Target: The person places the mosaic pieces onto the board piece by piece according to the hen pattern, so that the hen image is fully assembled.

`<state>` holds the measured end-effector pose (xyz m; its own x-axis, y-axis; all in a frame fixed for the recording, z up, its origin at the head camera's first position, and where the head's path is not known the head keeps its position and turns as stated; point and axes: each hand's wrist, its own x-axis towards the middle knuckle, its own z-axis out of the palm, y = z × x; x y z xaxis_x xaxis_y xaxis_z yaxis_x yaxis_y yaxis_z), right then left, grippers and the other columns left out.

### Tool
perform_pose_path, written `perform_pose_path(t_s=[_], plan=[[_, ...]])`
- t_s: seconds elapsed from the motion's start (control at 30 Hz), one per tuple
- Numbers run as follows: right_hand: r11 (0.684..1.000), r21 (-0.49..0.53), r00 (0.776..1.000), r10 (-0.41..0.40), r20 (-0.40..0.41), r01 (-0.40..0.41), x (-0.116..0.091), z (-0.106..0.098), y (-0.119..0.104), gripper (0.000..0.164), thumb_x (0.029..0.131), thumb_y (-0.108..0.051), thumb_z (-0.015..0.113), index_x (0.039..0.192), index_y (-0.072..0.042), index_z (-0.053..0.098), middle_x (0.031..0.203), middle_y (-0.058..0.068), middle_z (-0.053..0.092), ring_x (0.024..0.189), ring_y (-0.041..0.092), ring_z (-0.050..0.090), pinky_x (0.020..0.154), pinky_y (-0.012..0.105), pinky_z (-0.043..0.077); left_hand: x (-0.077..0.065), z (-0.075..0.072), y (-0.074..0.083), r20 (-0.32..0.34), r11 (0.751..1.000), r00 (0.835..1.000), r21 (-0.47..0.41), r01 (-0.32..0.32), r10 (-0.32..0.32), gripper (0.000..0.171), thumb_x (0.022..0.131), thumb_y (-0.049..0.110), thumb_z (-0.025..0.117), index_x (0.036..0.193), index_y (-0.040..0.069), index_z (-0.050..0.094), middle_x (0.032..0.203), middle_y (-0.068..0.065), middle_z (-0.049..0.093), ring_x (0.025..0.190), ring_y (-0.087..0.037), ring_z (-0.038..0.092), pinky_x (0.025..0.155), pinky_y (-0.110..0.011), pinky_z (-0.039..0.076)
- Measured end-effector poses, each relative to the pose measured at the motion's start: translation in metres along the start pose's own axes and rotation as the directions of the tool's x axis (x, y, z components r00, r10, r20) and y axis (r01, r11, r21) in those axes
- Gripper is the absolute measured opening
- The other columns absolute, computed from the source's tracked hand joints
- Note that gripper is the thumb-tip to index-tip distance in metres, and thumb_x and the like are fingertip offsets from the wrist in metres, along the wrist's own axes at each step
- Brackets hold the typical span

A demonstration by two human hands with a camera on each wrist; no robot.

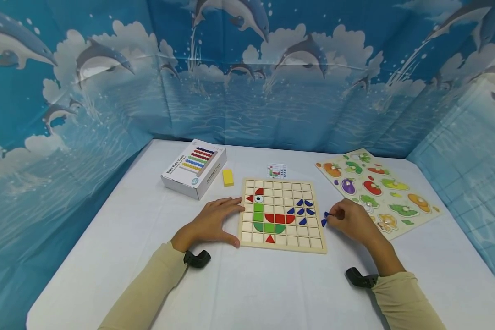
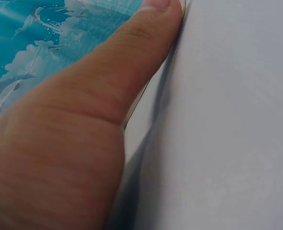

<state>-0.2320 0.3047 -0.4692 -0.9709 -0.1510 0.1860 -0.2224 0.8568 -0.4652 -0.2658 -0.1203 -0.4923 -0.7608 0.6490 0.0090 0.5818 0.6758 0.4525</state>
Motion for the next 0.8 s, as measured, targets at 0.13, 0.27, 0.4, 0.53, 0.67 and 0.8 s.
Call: perform_pose_path(t_s=[0.13,0.27,0.4,0.53,0.67,0.8], plan=[[1.0,0.019,1.0,-0.004,0.017,0.004,0.002,0.004,-0.004,0.014,0.082,-0.01,0.079,0.091,-0.006,0.069,0.088,0.004,0.062,0.081,0.022,0.056,0.072,0.038,0.05,0.0,0.0,0.0,0.003,1.0,1.0,-0.003,0.007,-0.007,0.105,0.065,0.08,0.075,0.153,0.031,0.045,0.166,0.012,0.022,0.151,-0.021,0.017,0.118,-0.05,0.018],[0.999,0.04,0.999,-0.025,0.024,0.024,0.003,0.006,-0.008,0.013,0.083,-0.01,0.078,0.092,-0.007,0.069,0.089,0.002,0.062,0.083,0.021,0.056,0.074,0.039,0.049,0.0,-0.001,0.0,0.005,1.0,1.0,-0.004,0.004,-0.004,0.105,0.065,0.08,0.075,0.153,0.03,0.045,0.166,0.012,0.022,0.151,-0.021,0.017,0.117,-0.05,0.018],[0.996,0.062,0.997,-0.065,0.034,0.063,0.003,0.008,-0.01,0.013,0.083,-0.012,0.08,0.091,-0.009,0.07,0.089,0.0,0.063,0.083,0.02,0.057,0.075,0.037,0.05,0.0,-0.001,0.0,0.004,1.0,1.0,-0.001,0.004,-0.004,0.104,0.066,0.079,0.076,0.153,0.031,0.045,0.166,0.012,0.022,0.151,-0.021,0.017,0.117,-0.049,0.019],[0.994,0.075,0.995,-0.084,0.057,0.079,0.003,0.01,-0.013,0.013,0.084,-0.014,0.081,0.09,-0.011,0.07,0.09,-0.001,0.063,0.082,0.018,0.058,0.075,0.036,0.051,0.001,-0.001,0.0,0.004,1.0,1.0,-0.003,0.008,-0.008,0.104,0.066,0.079,0.076,0.153,0.031,0.045,0.166,0.012,0.022,0.151,-0.02,0.017,0.118,-0.048,0.018],[0.994,0.073,0.993,-0.081,0.087,0.075,0.002,0.011,-0.016,0.012,0.084,-0.015,0.08,0.091,-0.013,0.07,0.091,-0.002,0.062,0.083,0.016,0.058,0.076,0.035,0.051,0.001,0.0,0.0,0.001,1.0,1.0,0.002,0.005,-0.005,0.104,0.066,0.079,0.076,0.153,0.031,0.045,0.166,0.012,0.022,0.151,-0.02,0.017,0.117,-0.048,0.018],[0.995,0.057,0.991,-0.084,0.1,0.079,0.002,0.012,-0.019,0.013,0.084,-0.014,0.08,0.09,-0.013,0.07,0.089,-0.002,0.061,0.081,0.016,0.056,0.073,0.033,0.05,0.001,0.0,-0.001,-0.004,1.0,1.0,0.004,-0.001,0.001,0.105,0.065,0.08,0.076,0.152,0.03,0.046,0.166,0.011,0.023,0.151,-0.021,0.018,0.117,-0.049,0.019]])
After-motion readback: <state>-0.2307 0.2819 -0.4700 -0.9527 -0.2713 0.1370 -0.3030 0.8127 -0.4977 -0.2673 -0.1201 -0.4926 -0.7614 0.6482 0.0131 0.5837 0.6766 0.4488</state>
